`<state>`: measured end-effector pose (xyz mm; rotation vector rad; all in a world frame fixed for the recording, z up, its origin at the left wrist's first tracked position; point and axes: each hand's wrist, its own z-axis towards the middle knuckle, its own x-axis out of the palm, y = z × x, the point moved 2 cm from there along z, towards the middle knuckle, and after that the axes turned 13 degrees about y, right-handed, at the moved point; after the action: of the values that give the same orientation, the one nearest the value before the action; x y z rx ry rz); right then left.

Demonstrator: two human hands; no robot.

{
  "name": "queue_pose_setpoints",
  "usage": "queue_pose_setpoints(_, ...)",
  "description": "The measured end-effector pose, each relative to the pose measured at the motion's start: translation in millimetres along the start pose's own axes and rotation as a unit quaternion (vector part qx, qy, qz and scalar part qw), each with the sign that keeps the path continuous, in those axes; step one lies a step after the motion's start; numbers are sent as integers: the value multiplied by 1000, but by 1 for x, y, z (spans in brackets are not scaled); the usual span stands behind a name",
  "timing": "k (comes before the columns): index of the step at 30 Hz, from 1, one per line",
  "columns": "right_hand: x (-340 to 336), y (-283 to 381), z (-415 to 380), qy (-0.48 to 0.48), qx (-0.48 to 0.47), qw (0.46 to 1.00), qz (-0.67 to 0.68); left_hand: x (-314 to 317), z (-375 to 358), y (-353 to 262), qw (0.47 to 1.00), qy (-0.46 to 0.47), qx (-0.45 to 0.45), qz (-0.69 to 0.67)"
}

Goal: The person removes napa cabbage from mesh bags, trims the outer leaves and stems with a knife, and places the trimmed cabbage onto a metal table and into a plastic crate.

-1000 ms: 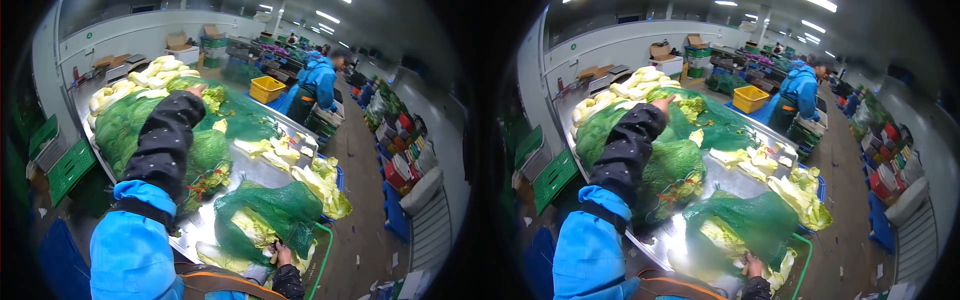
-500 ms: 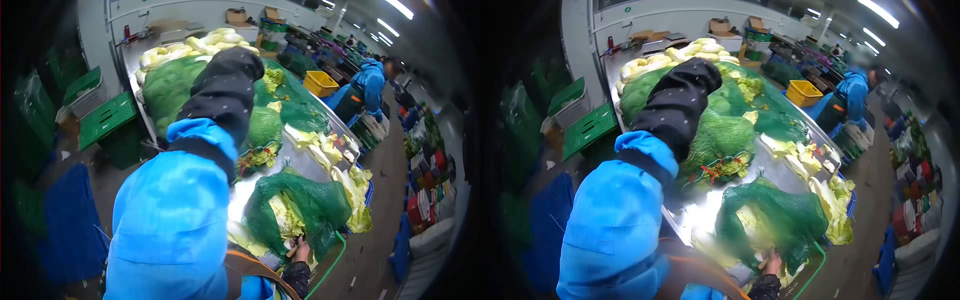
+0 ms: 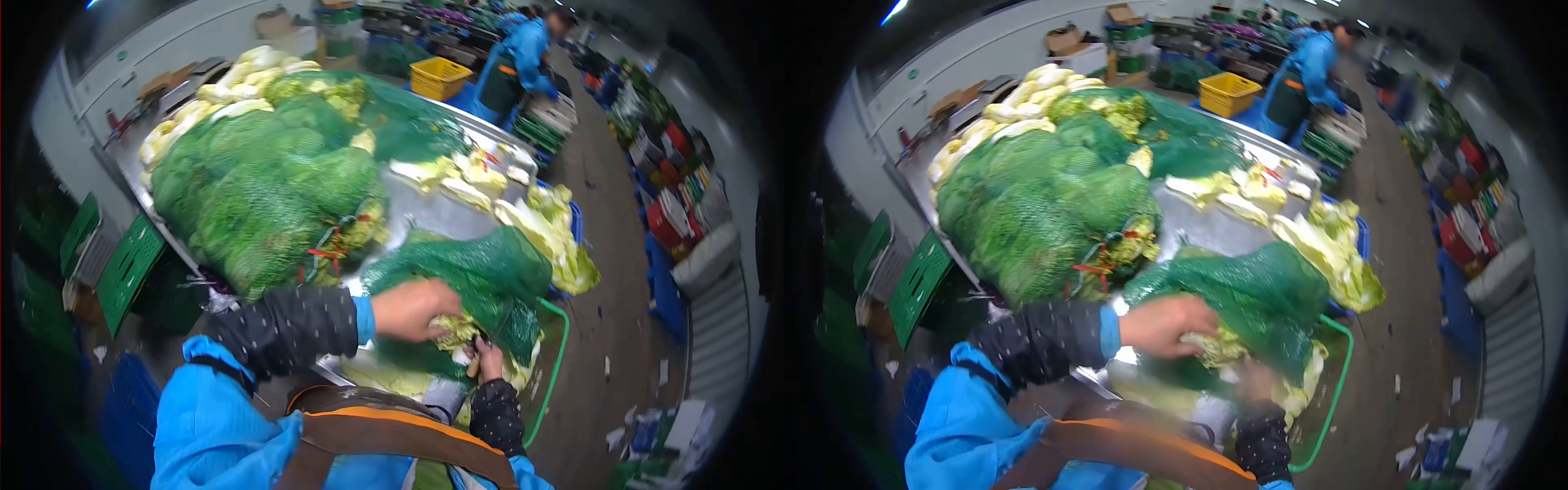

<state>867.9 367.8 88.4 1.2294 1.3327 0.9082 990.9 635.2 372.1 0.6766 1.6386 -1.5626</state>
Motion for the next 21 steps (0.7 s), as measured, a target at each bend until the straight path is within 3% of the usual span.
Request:
queue_pose_setpoints(2, 30, 111, -18, -97, 84, 963, 238, 50, 5, 13, 998, -8, 45, -35)
queue_pose_setpoints(4, 32, 126, -21, -79, 85, 970, 213, 69, -3, 28, 993, -36, -32, 106)
queue_pose_setpoints(6, 38, 132, -20, -74, 40, 971, 223, 75, -31, 38, 982, -131, -133, 40)
queue_pose_setpoints(8, 36, 129, -13, -106, 55, 980, 159, 72, -55, 48, 962, -157, -222, -2)
queue_pose_setpoints(11, 32, 106, 3, -139, 111, 970, 164, 59, -53, 39, 928, -131, -349, 22)
queue_pose_setpoints(12, 30, 106, 5, -124, 130, 970, 161, 49, -52, 41, 902, -89, -423, 10)
queue_pose_setpoints(15, 24, 102, 11, -22, 158, 973, 167, 70, -69, 91, 871, -25, -488, -49)
queue_pose_setpoints(16, 21, 102, 13, -22, 151, 974, 167, 85, -73, 118, 923, -12, -357, -142)
queue_pose_setpoints(18, 18, 103, 17, 13, 214, 951, 223, 130, -61, 191, 923, 43, -191, -332)
queue_pose_setpoints(19, 18, 104, 18, 11, 208, 941, 266, 125, -60, 184, 926, 40, -187, -325)
queue_pose_setpoints(20, 18, 105, 18, 11, 199, 944, 264, 120, -62, 178, 812, -52, -207, -543)
queue_pose_setpoints(21, 20, 104, 18, 8, 192, 935, 298, 110, -64, 165, 642, -138, -212, -724)
